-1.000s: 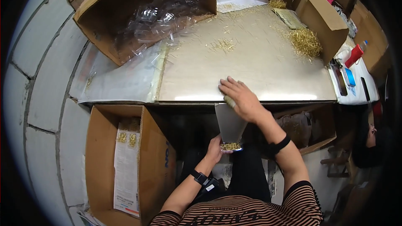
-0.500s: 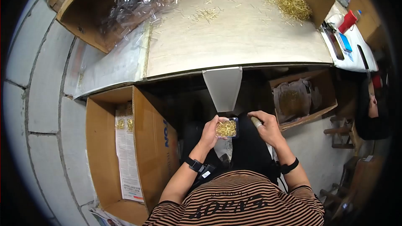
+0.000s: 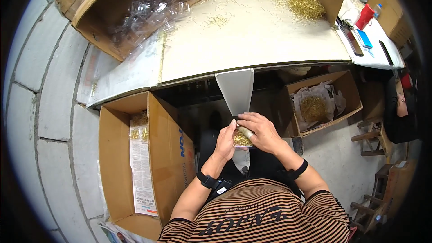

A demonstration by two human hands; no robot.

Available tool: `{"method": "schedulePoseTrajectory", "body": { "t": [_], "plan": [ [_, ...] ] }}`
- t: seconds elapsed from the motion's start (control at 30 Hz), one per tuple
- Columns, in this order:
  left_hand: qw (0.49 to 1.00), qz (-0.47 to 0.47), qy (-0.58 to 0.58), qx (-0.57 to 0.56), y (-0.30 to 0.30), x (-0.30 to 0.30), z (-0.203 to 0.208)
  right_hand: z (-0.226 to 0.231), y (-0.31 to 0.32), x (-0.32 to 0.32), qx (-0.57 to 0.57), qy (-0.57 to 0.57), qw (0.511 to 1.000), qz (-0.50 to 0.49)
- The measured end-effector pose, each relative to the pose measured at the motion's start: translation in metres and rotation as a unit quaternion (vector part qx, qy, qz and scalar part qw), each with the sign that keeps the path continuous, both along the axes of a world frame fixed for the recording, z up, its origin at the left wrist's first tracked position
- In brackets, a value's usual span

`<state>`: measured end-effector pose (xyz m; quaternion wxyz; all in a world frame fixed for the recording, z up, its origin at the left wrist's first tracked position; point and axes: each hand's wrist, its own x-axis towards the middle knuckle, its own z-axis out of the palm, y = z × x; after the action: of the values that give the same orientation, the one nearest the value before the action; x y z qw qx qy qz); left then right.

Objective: The person gathers small gold metal pins from a workbench and places them into small plastic zip-lock bags using a funnel/scoop.

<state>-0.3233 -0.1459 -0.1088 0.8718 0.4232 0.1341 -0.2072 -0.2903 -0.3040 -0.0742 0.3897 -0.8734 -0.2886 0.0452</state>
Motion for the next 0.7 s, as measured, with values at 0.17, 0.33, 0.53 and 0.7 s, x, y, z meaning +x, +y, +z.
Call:
{"method": "schedulePoseTrajectory", "body": {
  "t": [0.17, 0.33, 0.53, 0.7],
  "plan": [
    [0.999, 0.026, 0.011, 0.019, 0.001, 0.000, 0.000, 0.014, -0.007, -0.009, -0.185, -0.047, 0.979, 0.073],
    [0.994, 0.109, 0.001, 0.006, -0.004, 0.001, -0.013, 0.018, -0.011, -0.021, -0.210, -0.103, 0.969, 0.079],
    [0.996, 0.081, -0.023, 0.019, 0.000, -0.005, 0.002, 0.021, -0.018, -0.030, -0.159, -0.125, 0.979, 0.039],
    [0.991, 0.127, -0.033, 0.010, -0.003, -0.008, 0.013, 0.028, -0.013, -0.033, -0.130, -0.145, 0.980, 0.042]
  ]
}}
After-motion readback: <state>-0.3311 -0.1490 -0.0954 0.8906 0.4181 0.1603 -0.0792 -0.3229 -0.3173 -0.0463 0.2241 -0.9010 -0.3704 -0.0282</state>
